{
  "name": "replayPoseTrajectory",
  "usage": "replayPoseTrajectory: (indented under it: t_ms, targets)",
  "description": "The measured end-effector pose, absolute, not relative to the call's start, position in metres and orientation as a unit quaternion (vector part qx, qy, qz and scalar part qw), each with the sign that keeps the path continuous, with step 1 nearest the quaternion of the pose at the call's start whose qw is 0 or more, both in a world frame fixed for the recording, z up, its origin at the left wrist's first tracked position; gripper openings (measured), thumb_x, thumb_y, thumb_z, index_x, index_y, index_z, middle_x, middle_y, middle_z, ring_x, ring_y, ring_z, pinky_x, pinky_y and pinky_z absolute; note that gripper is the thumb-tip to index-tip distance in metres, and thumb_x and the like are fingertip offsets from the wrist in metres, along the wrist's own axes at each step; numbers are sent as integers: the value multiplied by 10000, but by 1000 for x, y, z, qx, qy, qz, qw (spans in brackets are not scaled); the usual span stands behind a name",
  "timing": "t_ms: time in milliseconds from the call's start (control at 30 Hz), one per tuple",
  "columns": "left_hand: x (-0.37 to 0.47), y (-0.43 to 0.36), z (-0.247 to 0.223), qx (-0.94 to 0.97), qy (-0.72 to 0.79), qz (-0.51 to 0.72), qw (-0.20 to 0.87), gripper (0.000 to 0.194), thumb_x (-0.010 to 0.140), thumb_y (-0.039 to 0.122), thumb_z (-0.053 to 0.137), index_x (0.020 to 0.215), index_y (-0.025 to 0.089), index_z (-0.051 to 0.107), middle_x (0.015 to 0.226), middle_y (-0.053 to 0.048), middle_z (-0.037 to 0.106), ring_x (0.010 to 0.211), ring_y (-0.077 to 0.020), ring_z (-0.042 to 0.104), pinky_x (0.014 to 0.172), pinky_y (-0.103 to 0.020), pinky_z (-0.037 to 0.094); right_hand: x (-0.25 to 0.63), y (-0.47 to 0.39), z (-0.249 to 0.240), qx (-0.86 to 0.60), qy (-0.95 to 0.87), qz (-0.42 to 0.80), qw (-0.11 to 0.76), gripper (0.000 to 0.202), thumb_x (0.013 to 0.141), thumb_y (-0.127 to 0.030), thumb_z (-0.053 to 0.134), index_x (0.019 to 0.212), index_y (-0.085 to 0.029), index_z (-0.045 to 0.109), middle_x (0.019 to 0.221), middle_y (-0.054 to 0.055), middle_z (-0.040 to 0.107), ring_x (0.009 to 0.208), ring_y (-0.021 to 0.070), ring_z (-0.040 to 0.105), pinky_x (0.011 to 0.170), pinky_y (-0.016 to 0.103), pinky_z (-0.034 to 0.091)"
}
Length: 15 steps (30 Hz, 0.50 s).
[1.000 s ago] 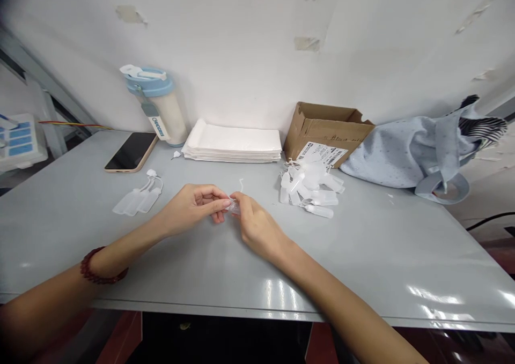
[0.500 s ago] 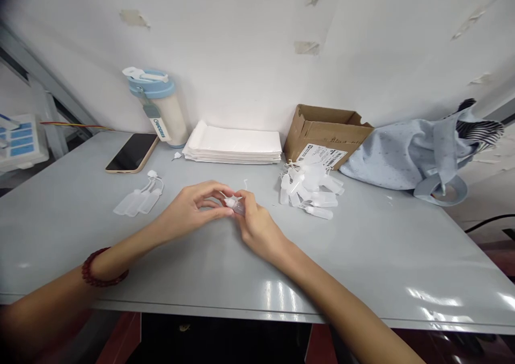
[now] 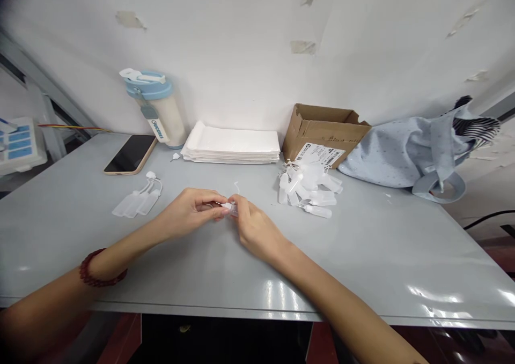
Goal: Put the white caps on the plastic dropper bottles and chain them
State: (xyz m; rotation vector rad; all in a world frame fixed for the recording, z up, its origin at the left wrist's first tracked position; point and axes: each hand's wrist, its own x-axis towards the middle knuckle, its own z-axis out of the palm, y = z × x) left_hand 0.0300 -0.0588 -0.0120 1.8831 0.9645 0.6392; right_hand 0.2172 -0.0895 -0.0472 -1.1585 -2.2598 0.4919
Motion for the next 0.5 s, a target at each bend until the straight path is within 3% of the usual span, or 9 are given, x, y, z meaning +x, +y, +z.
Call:
replayPoseTrajectory:
  t_ms: [167,300,500]
  targets:
    - [30,-59,-12,810,364,264,375,201,856,274,540,866,177,717,852,-35,698,752,-147,605,693,-232,454,216,-89,-42,-444,-820,252,259,276,908,-156,367,1179,-177,322,933,103,650,725,207,643,610,308,487]
    - [30,-58,-11,780,376,270,422,214,842,318,554,902,174,700,897,-46,699,811,-167,628,700,-234,490,217,-88,-42,-442,-820,258,255,278,909,-156,367,1183,-177,325,941,102,651,745,204,647,623,311,492]
    - [27,-57,-4,744,407,204,489,298,854,418,526,798,158,660,665,-8,640,604,-126,598,554,-206,464,219,-88,-49,-415,-865,130,251,325,896,-83,330,1212,-157,350,1052,171,624,900,231,629,687,363,514]
